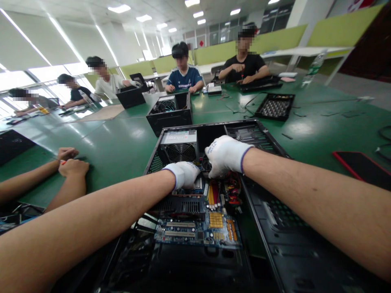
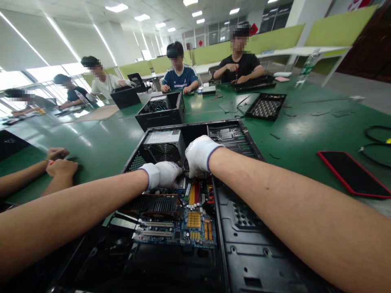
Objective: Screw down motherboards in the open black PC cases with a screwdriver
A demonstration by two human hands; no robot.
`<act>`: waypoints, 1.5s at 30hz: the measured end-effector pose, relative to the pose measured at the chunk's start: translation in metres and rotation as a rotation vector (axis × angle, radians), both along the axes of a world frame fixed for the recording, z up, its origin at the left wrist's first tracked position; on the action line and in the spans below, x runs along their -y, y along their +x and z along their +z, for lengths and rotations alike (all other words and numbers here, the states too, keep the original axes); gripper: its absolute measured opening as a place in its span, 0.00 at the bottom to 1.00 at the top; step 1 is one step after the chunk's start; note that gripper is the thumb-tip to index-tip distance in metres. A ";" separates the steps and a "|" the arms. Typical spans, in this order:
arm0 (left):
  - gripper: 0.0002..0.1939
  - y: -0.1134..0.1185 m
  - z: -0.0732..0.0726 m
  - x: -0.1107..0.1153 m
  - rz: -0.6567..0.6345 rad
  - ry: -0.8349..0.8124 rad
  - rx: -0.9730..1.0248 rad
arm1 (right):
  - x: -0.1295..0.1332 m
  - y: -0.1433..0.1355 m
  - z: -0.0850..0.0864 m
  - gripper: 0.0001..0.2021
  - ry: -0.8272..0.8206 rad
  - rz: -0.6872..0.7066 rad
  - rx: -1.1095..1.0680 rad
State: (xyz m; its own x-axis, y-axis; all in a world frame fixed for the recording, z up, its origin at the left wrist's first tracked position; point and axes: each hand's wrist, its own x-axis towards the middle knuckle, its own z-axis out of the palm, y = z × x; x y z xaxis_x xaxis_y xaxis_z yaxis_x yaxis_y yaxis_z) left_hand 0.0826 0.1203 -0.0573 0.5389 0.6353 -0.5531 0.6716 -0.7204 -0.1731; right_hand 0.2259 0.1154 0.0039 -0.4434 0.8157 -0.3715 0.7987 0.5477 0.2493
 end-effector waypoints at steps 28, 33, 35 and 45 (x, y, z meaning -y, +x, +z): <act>0.25 0.001 -0.005 0.000 0.054 0.006 0.059 | -0.001 0.000 -0.003 0.34 -0.014 -0.028 -0.061; 0.27 0.001 -0.005 0.000 0.072 0.008 0.060 | -0.002 0.001 -0.005 0.34 -0.012 -0.044 -0.063; 0.28 0.001 -0.005 -0.001 0.064 0.004 0.061 | -0.001 0.001 -0.004 0.33 -0.004 -0.046 -0.055; 0.29 0.003 -0.004 0.003 0.024 0.001 0.036 | -0.001 0.000 -0.002 0.33 0.008 -0.044 -0.044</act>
